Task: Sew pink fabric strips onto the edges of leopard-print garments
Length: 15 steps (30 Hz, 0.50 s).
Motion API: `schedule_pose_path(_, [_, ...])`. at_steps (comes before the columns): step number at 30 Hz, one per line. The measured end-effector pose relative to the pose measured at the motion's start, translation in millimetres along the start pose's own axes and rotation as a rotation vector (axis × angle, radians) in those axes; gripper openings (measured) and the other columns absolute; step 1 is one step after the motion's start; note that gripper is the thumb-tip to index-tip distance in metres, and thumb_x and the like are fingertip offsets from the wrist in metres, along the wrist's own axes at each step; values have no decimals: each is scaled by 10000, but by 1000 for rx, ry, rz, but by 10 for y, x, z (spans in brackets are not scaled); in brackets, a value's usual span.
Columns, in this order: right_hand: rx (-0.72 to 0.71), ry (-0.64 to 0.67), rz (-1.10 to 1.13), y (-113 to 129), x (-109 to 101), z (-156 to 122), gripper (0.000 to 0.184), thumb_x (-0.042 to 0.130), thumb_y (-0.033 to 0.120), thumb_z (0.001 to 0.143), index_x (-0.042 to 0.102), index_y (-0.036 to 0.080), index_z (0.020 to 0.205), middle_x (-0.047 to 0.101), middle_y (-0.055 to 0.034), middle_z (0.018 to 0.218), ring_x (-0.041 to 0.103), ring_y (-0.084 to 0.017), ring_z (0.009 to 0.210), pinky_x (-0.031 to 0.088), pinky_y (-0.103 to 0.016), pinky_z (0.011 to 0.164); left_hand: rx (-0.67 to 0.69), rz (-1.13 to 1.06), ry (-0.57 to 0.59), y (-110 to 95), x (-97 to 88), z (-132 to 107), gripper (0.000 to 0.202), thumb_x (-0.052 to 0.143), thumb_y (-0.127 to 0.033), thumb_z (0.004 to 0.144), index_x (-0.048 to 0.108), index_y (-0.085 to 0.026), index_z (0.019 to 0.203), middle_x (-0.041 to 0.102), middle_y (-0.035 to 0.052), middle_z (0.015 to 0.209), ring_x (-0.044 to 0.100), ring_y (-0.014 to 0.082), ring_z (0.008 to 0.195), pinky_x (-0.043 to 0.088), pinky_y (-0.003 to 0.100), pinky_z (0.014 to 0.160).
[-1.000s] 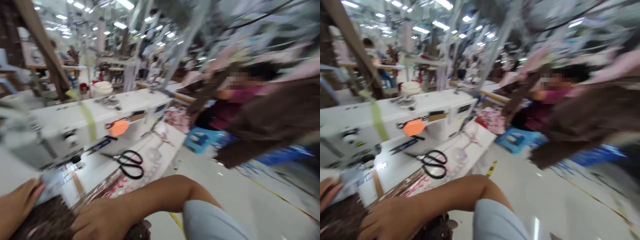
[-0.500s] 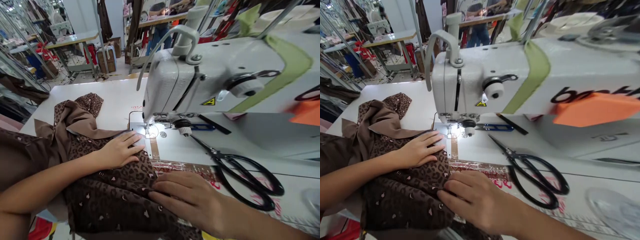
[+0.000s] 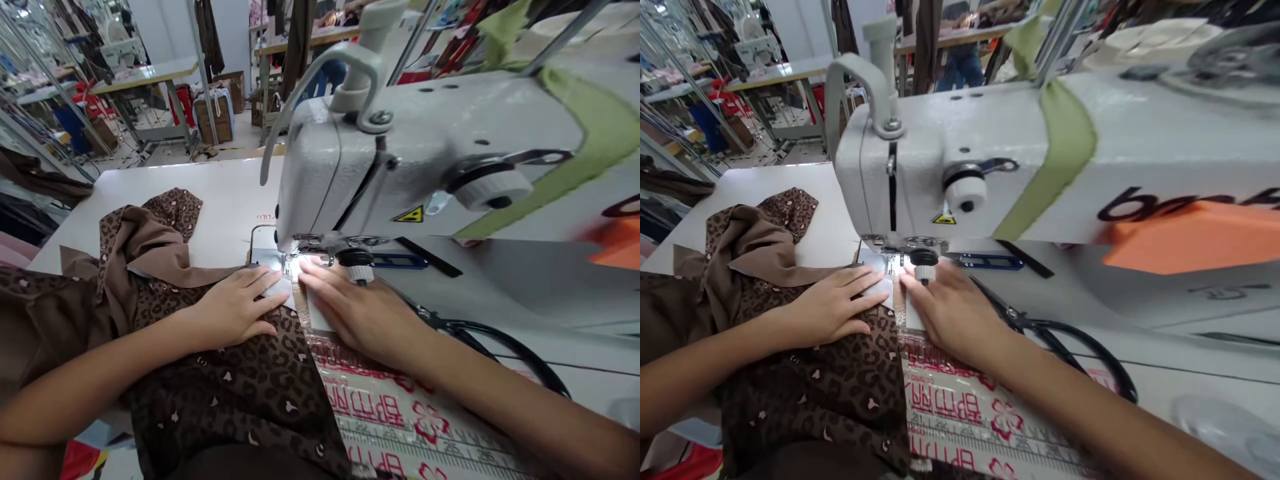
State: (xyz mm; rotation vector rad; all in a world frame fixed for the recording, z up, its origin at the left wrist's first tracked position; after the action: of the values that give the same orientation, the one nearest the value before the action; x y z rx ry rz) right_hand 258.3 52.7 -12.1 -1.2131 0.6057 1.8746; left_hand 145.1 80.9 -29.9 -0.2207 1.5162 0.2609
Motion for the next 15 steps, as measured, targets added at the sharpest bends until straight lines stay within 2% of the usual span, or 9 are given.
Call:
schedule_pose_path(2, [82,-70,-136,-111,-30,-4,244,385,176,875,610,105,936,587,-105,733,534,-243,772,438,-397,721,-22,16,13,76,14,31,540,377,-517,869,408,-199,1304,346,105,1398,293,287,1294,297,434,1062])
schedule_pose_path(4, [80,-90,-169,-138,-24,-23,233,408,193,878,625,130,819,552,-84,662,524,-240,771,429,-365,711,-84,23,-12,144,30,66,545,350,-524,875,391,-212,1320,327,97,1410,274,291,1300,288,446,1059])
schedule_pose_path(7, [27,-60,-133,-156,39,-58,256,393,216,897,628,151,821,566,-75,711,519,-225,819,427,-339,746,-132,9,-48,154,67,106,546,341,-527,878,396,-212,1320,324,92,1413,260,288,1303,266,445,1067])
schedule_pose_path(10, [-4,-86,-144,-220,59,-88,242,398,220,887,630,157,857,575,-76,753,507,-209,783,425,-335,731,-136,2,-59,130,88,115,542,344,-525,878,402,-212,1317,334,91,1407,258,286,1301,253,442,1071])
schedule_pose_path(15, [11,-100,-183,-321,97,-119,238,402,203,871,632,167,821,580,-67,734,507,-201,752,415,-343,714,-110,12,-64,113,79,101,568,349,-545,869,385,-210,1327,334,97,1405,259,287,1300,247,441,1069])
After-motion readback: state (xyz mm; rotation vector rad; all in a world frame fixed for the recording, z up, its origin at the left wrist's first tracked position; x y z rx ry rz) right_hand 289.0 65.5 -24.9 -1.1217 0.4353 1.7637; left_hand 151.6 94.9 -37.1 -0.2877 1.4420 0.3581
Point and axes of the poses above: each hand's wrist, its own z-axis towards the middle knuckle, its own x-axis out of the palm, y = z × x, the point moved 8 cm from there along z, towards the middle knuckle
